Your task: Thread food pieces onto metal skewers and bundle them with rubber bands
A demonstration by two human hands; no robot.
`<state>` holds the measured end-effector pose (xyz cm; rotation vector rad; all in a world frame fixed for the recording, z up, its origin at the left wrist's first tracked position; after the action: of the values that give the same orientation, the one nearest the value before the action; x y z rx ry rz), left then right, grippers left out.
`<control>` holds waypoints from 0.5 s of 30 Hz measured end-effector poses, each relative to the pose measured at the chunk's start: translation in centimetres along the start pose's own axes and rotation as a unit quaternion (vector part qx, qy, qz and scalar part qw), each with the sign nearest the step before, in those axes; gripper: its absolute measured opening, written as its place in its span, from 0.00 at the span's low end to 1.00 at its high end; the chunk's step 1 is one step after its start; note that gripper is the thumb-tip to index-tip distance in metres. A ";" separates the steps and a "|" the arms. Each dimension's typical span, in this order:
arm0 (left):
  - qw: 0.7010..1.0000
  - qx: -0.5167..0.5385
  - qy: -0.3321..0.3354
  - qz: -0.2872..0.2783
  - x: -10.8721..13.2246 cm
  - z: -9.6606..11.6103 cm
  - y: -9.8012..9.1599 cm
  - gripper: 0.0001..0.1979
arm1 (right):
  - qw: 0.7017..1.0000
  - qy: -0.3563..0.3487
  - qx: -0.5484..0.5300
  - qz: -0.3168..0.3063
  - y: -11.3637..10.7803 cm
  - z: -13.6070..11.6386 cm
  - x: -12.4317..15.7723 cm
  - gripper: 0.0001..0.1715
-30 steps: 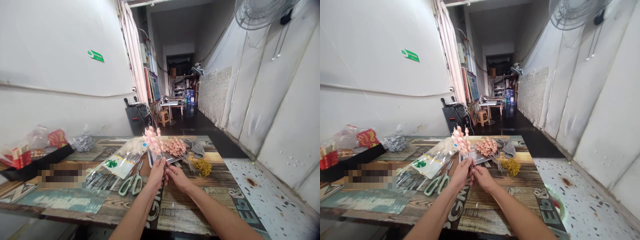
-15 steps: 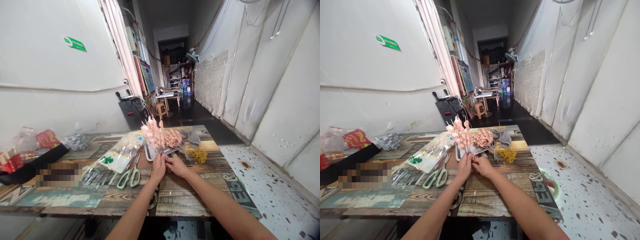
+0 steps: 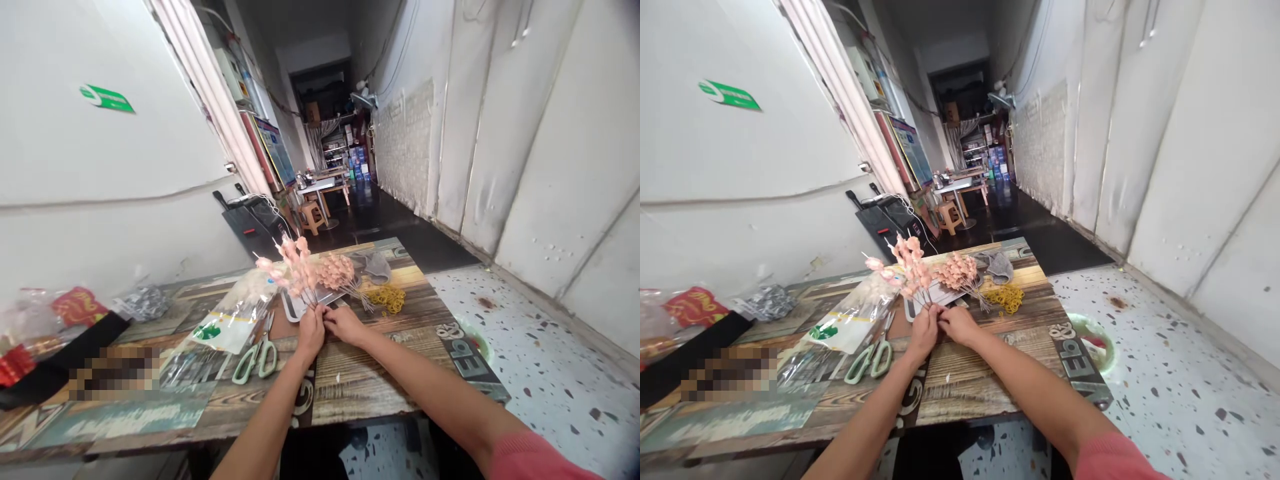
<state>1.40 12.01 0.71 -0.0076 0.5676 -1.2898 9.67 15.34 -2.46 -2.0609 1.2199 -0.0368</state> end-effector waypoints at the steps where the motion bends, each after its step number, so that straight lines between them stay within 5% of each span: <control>1: 1.000 0.004 -0.001 -0.002 0.0 0.2 0.1 0.12 | 1.000 0.002 -0.009 0.002 0.0 -0.1 0.1 0.12; 8: 0.995 0.090 -0.044 0.019 -0.4 1.8 0.1 0.12 | 0.992 0.037 -0.114 0.031 -1.2 -1.7 0.9 0.12; 15: 0.957 0.235 -0.166 -0.012 -0.6 1.8 2.0 0.14 | 0.945 0.117 -0.299 -0.067 -2.2 -4.1 2.0 0.17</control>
<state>3.86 12.57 1.85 0.1615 -0.0358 -1.3850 10.89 12.14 1.20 -2.7318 1.3467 0.0309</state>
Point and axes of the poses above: each hand's wrist, its own x-axis away from the middle knuckle, its own y-axis out of the palm, z = x × y, the point moved 7 cm from there along -x, towards the middle knuckle, and after that the axes turned 10 degrees about x, right-handed, at the moved point
